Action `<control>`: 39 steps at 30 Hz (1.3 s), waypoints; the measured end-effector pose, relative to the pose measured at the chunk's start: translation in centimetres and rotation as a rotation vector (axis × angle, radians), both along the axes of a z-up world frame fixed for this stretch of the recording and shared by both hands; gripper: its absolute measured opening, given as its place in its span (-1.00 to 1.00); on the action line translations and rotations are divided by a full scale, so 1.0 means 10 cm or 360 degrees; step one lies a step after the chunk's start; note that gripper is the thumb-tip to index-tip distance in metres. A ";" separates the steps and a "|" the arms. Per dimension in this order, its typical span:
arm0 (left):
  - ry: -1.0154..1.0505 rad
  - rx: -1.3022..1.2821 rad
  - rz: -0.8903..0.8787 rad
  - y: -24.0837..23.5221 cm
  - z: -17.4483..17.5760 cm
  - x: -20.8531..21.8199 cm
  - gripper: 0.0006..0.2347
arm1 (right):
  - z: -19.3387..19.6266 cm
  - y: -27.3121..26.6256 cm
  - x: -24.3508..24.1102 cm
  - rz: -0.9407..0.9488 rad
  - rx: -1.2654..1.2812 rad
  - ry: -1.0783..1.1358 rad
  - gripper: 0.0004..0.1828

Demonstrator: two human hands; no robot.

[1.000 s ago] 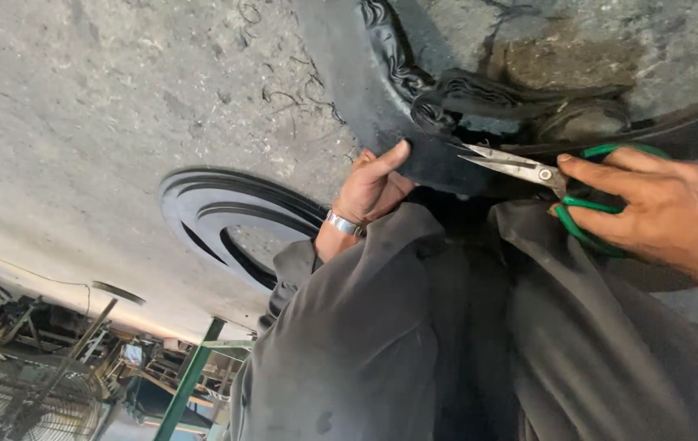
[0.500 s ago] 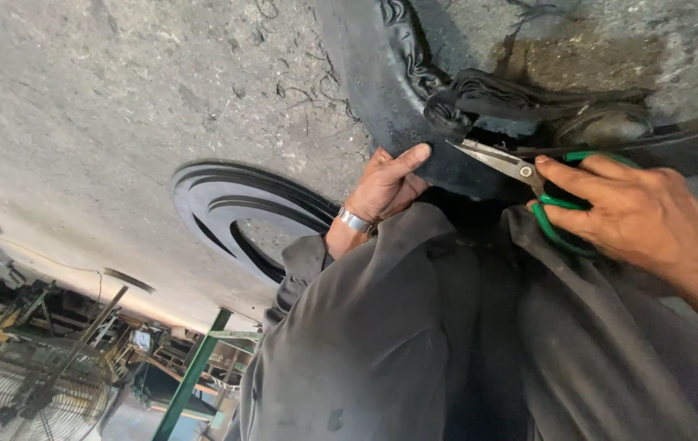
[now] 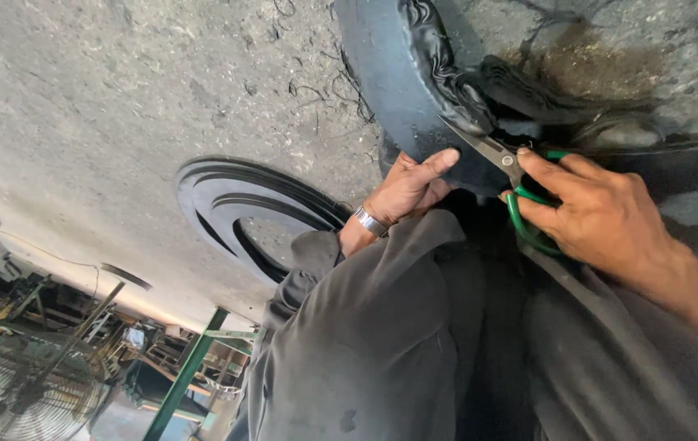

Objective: Cutting a large circular rubber gasket or seal with scissors on a concrete floor.

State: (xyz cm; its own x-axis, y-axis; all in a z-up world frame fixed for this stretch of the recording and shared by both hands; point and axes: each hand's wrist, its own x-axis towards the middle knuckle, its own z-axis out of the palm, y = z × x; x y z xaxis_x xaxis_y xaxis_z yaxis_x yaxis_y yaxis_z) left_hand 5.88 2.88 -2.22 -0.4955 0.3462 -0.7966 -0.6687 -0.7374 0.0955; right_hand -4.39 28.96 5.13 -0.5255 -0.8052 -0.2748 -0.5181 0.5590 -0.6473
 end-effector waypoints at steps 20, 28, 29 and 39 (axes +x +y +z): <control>0.0280 -0.0218 0.0410 -0.43 0.35 -0.84 -0.54 | -0.05 -0.13 -0.04 -0.0533 -0.0110 -0.0325 -0.56; 0.0042 -0.0364 -0.0211 -0.57 0.28 -1.02 -0.58 | -0.10 0.15 -0.06 -0.0162 -0.0072 -0.0035 -0.84; 0.0007 -0.0441 -0.0254 -0.46 0.36 -0.99 -0.57 | -0.12 0.23 -0.03 -0.0097 -0.0014 -0.0078 -0.83; -0.0121 -0.0047 0.0148 -0.09 0.18 -0.24 -0.68 | 0.18 0.59 0.08 -0.0223 0.0644 -0.0561 -0.37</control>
